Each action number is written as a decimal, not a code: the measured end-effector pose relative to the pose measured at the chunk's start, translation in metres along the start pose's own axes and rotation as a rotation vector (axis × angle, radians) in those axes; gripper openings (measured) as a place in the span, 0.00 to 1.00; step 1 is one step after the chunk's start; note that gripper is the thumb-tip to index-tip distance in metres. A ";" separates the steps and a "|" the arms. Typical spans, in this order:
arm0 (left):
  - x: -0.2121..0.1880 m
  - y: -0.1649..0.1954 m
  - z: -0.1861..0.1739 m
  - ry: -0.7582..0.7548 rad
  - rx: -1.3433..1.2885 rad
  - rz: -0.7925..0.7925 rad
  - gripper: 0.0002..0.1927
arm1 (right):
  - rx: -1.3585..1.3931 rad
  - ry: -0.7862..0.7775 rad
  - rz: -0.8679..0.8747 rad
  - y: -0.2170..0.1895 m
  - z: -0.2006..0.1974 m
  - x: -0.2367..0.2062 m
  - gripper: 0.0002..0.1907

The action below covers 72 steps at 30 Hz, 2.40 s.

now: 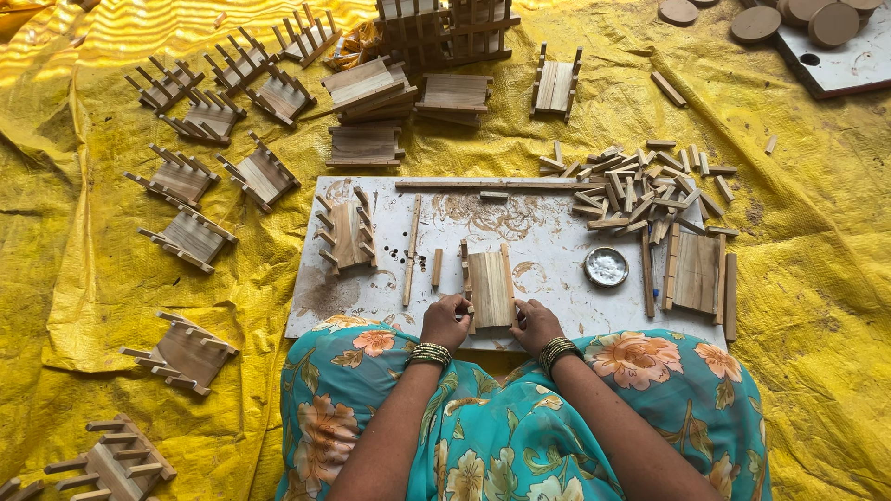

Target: The person sits on the floor and assembles small wooden furniture pieces, applying glue from a small dish to dowels and inserting the dowels into the slatted wooden frames. They pick sticks from a pile, fit them into the pieces, and set completed frames aside on the tarp.

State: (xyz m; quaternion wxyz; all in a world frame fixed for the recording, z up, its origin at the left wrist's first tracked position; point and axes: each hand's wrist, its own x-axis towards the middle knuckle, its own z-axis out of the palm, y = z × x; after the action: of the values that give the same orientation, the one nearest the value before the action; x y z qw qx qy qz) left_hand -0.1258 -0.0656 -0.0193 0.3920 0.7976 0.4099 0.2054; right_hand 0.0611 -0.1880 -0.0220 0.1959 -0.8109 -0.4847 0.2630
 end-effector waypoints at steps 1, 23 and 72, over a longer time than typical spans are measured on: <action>0.000 0.000 0.000 0.001 -0.004 0.003 0.10 | -0.006 -0.004 0.005 0.000 0.000 0.000 0.33; 0.000 0.003 -0.003 -0.015 -0.004 0.013 0.10 | 0.013 0.006 0.001 0.000 0.001 0.000 0.33; -0.036 0.069 -0.111 0.545 -0.199 0.165 0.03 | 0.142 0.163 -0.079 0.002 -0.022 -0.009 0.26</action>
State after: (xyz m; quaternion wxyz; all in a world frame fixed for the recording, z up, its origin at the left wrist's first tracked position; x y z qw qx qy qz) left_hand -0.1847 -0.0689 0.1027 0.3258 0.7015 0.4116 0.4820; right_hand 0.0727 -0.1979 -0.0036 0.3021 -0.7938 -0.4789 0.2218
